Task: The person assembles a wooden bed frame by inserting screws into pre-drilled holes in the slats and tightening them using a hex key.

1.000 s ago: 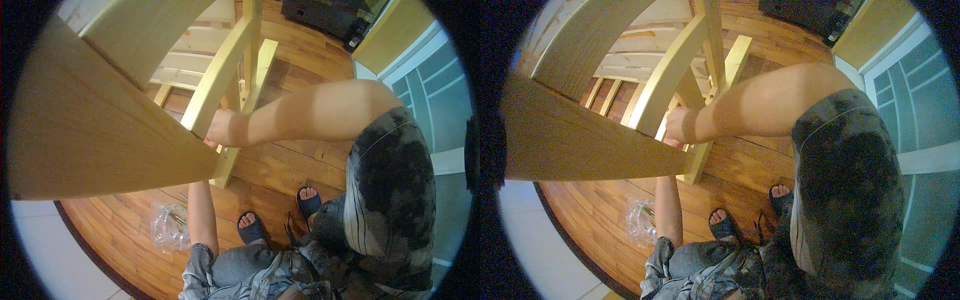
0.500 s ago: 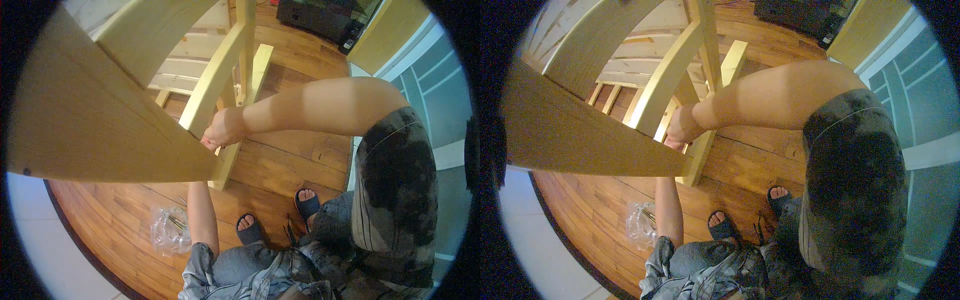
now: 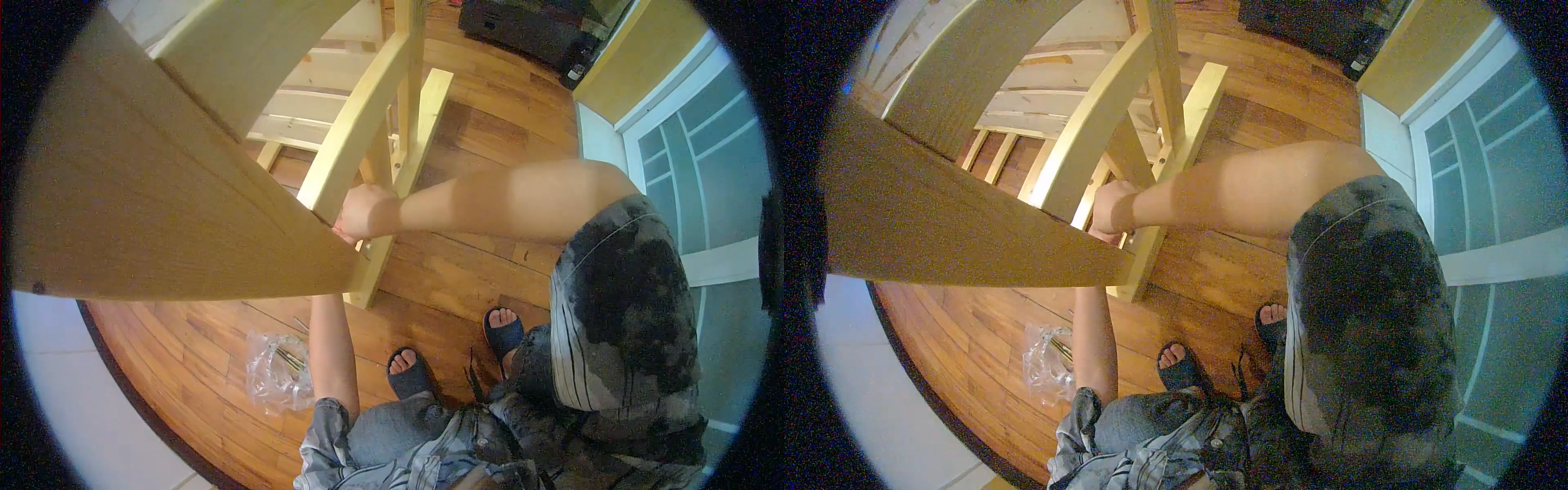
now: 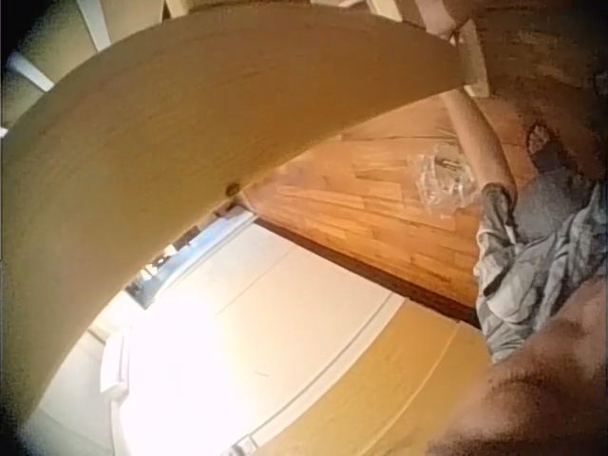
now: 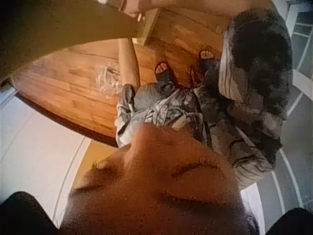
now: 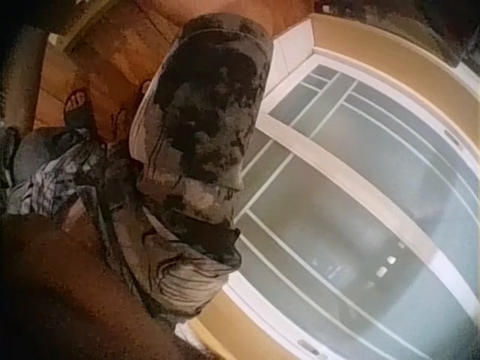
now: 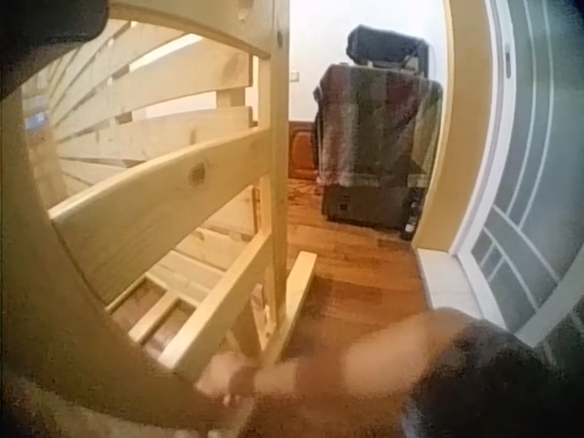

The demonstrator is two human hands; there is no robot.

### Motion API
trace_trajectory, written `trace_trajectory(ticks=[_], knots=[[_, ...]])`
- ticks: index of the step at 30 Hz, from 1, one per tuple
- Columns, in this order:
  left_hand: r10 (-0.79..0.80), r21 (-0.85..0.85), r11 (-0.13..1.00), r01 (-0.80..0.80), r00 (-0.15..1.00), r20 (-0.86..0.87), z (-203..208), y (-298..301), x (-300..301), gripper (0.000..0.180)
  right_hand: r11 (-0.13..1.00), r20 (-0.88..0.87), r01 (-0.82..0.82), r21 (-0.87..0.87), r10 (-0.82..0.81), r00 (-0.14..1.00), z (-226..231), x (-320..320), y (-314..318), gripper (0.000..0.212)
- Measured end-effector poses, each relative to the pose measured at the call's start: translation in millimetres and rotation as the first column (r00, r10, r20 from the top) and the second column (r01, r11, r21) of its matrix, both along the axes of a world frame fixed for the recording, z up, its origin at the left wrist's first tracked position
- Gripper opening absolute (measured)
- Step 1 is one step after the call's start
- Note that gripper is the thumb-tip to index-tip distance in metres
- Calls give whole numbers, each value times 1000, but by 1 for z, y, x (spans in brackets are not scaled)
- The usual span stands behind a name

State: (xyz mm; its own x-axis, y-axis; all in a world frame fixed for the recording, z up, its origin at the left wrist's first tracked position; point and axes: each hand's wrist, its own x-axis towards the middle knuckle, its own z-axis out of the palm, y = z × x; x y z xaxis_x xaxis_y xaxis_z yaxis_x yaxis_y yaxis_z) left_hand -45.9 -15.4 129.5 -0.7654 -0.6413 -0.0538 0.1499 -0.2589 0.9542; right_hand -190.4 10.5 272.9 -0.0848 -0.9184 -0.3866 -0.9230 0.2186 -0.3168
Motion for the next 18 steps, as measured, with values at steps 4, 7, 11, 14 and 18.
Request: trace_trajectory(ticks=[4,7,11,14,18], knots=[[28,9,1000,-28,1000,-3,-7,0,13,11,943,-103,-330,-41,324,940,4,-1,-1,10],[34,13,999,-34,999,-2,-6,4,13,11,813,-266,-553,-182,501,824,10,-10,-5,12],[50,13,999,-50,999,0,-6,4,16,11,812,-100,-578,-84,570,815,19,-3,-16,3],[50,25,998,-50,999,-10,-7,11,11,12,766,176,-642,-24,636,752,4,-22,-25,3],[77,29,997,-77,997,-1,-8,14,18,12,479,-308,-878,-27,831,463,-7,-20,-27,3]])
